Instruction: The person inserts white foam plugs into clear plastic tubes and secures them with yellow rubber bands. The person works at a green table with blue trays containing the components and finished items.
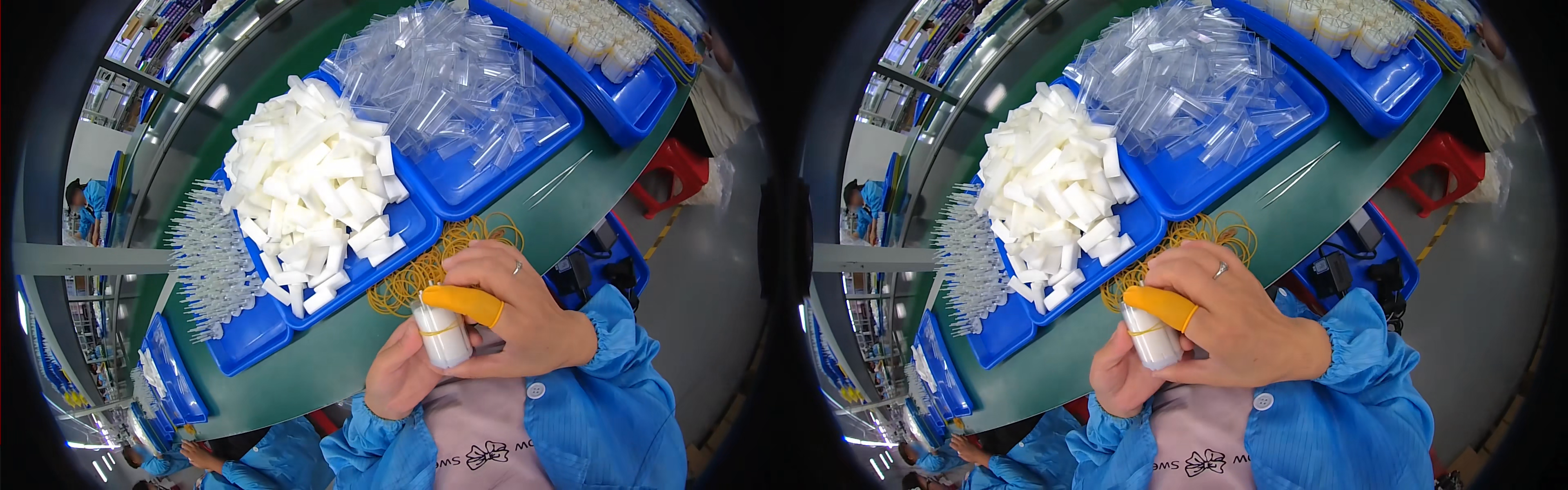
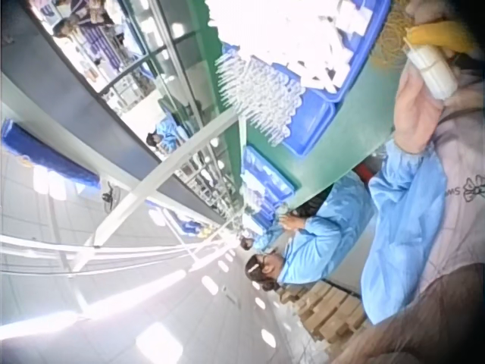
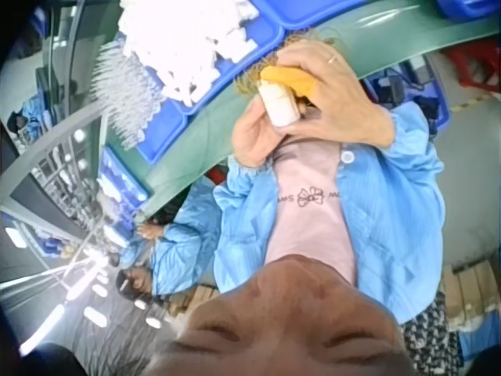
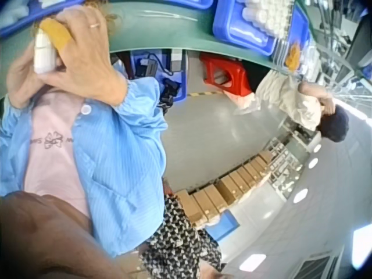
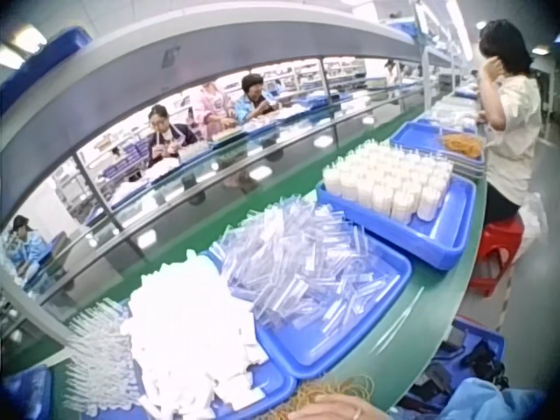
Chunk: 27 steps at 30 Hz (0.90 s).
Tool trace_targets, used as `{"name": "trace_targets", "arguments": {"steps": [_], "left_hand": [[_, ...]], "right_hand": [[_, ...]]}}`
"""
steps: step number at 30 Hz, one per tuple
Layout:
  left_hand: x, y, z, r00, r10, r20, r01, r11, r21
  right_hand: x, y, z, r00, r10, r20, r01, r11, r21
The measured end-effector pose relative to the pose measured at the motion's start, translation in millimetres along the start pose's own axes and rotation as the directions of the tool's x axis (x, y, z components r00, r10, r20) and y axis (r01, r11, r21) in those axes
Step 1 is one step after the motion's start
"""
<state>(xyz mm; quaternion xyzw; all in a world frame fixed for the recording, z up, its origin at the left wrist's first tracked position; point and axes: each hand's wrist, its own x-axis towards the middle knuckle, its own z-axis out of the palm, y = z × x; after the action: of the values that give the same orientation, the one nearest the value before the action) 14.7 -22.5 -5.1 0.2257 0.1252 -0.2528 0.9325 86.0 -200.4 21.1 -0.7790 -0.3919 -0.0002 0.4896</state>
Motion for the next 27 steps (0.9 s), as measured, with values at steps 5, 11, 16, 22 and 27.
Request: {"name": "trace_targets", "arguments": {"steps": [5, 11, 16, 22, 27], "left_hand": [[0, -1, 5, 0.998, 0.030, -0.061, -0.032, 0.999, -0.032], [-6, -6, -18, 0.991, 0.132, -0.019, -0.131, 0.990, 0.051], [0, -7, 25, 0.993, 0.066, 0.093, -0.081, 0.982, 0.173], [-1, -9, 44, 0.954, 0.295, 0.052, -0.281, 0.823, 0.494], [-21, 13, 10, 0.707, 0.706, 0.044, -0.520, 0.476, 0.710]], "right_hand": [[-1, -4, 3, 0.998, -0.046, -0.034, 0.040, 0.986, -0.159], [2, 2, -9, 0.997, -0.037, 0.071, 0.018, 0.967, 0.252], [-7, 5, -42, 0.912, 0.182, 0.367, -0.364, 0.770, 0.524], [-27, 12, -60, 0.981, 0.154, 0.121, -0.190, 0.899, 0.395], [-12, 45, -135, 0.703, 0.203, -0.682, -0.194, 0.977, 0.090]]}}
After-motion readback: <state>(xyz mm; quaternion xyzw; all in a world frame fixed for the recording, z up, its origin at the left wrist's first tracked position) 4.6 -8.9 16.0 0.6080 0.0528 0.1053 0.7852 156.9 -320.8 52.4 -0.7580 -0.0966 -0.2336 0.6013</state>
